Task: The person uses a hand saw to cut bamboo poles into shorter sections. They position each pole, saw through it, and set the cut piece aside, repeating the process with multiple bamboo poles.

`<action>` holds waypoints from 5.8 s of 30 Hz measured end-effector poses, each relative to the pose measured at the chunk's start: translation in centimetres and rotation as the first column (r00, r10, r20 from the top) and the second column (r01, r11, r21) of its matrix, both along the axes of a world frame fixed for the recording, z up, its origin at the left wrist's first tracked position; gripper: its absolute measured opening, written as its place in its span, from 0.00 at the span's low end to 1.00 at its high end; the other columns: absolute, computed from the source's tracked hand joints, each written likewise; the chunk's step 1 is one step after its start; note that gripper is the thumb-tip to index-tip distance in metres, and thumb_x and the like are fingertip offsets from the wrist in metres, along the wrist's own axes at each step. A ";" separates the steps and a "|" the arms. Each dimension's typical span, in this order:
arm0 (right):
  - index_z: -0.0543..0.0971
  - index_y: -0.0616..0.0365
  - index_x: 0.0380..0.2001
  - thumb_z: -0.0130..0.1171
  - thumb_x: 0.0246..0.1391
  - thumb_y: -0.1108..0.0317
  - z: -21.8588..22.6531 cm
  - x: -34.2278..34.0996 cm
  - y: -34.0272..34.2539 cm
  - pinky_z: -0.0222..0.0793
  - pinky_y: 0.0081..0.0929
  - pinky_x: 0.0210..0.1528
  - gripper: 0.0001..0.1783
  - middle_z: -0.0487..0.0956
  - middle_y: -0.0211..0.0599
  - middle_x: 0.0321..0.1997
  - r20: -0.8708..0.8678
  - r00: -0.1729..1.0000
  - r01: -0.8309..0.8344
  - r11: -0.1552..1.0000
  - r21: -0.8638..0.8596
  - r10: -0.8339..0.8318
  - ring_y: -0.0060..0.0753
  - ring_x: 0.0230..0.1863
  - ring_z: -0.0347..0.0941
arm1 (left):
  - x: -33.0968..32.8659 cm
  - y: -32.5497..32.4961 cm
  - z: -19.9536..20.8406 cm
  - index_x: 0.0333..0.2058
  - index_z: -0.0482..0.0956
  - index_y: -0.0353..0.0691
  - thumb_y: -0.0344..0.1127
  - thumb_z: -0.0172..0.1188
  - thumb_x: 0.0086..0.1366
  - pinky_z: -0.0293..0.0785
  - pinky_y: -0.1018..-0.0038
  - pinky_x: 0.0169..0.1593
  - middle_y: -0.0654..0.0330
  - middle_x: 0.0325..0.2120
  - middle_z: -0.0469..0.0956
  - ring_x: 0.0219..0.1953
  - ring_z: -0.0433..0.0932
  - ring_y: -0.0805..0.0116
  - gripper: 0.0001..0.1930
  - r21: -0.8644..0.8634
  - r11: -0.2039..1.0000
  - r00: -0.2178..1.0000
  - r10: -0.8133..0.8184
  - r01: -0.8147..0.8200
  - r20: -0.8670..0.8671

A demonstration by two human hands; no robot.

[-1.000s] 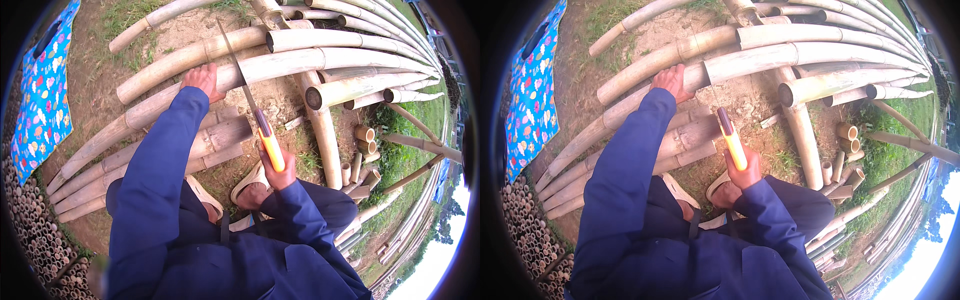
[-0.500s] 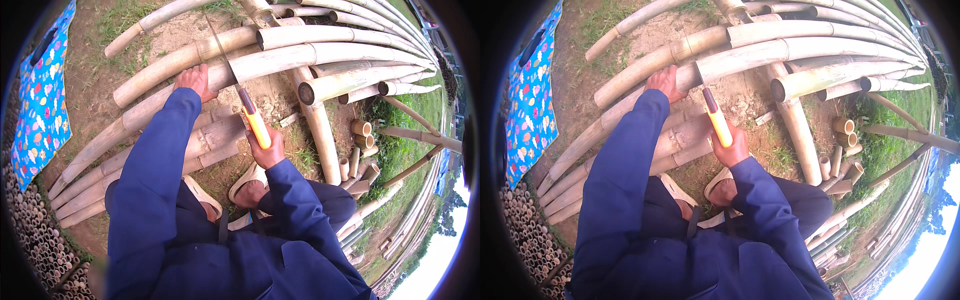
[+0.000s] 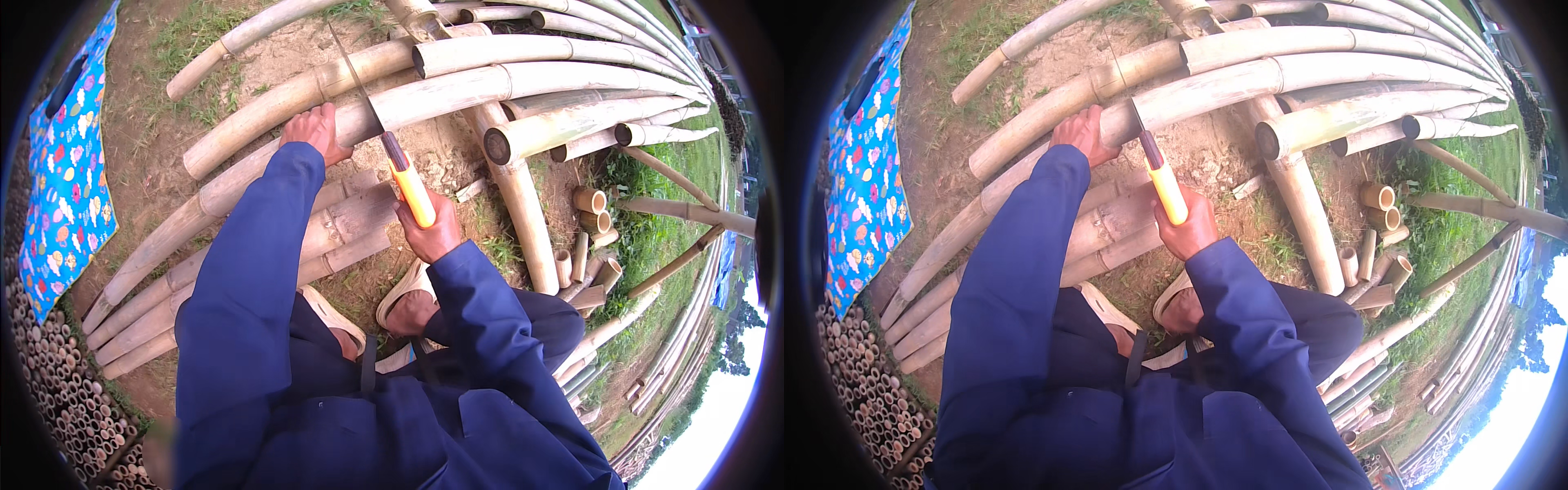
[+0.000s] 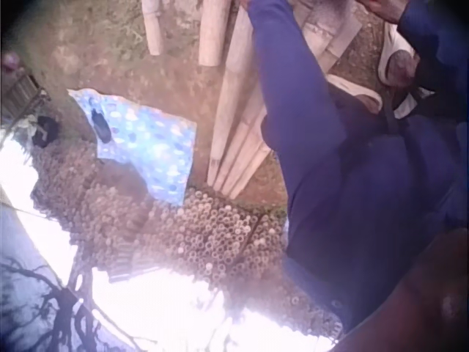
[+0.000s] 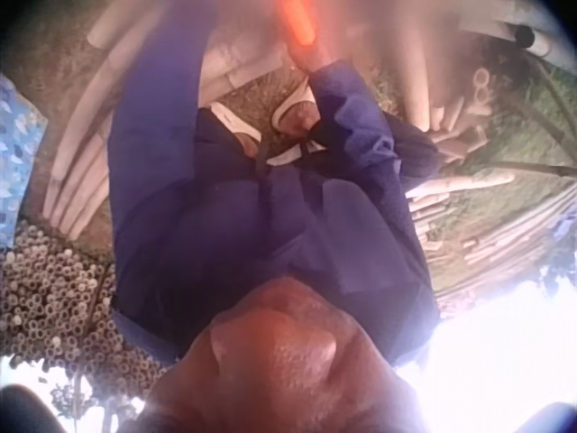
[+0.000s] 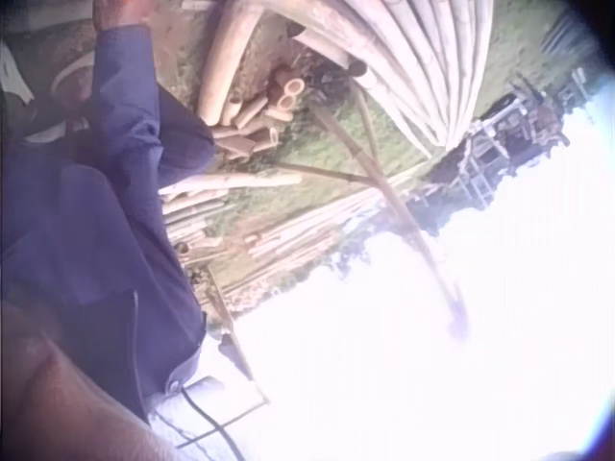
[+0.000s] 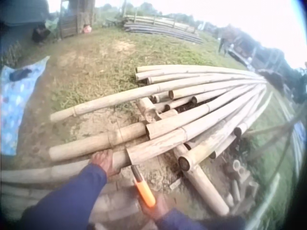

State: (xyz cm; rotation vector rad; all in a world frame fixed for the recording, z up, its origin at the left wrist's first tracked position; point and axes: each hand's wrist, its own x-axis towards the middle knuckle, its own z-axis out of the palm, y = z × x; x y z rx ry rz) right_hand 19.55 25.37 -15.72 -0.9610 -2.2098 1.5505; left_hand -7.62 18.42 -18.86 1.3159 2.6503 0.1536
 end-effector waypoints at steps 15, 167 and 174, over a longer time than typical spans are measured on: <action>0.81 0.64 0.34 0.68 0.57 0.65 0.2 -1.3 -1.3 0.72 0.42 0.34 0.11 0.78 0.53 0.24 -0.011 1.000 0.016 0.996 0.088 -0.015 0.58 0.27 0.76 | 0.6 -0.7 0.3 0.51 0.72 0.33 0.52 0.77 0.49 0.80 0.56 0.54 0.44 0.44 0.82 0.49 0.83 0.46 0.38 -0.027 1.000 1.000 0.008 -0.007 0.013; 0.82 0.65 0.36 0.69 0.56 0.74 16.8 14.9 -4.8 0.70 0.27 0.28 0.07 0.79 0.37 0.22 0.074 0.996 -0.063 0.986 0.154 0.052 0.27 0.21 0.75 | 0.4 -3.2 -5.1 0.69 0.63 0.28 0.67 0.78 0.36 0.62 0.63 0.71 0.39 0.64 0.71 0.67 0.71 0.46 0.66 -0.185 0.979 0.690 0.078 0.082 0.720; 0.80 0.64 0.33 0.68 0.54 0.75 16.5 14.2 -4.7 0.71 0.29 0.29 0.06 0.78 0.38 0.21 0.022 0.997 -0.080 0.972 0.222 0.077 0.32 0.21 0.76 | 4.2 -4.3 -0.7 0.66 0.67 0.32 0.66 0.75 0.42 0.62 0.54 0.69 0.40 0.63 0.72 0.67 0.70 0.47 0.59 -0.206 0.976 0.857 0.054 0.062 0.513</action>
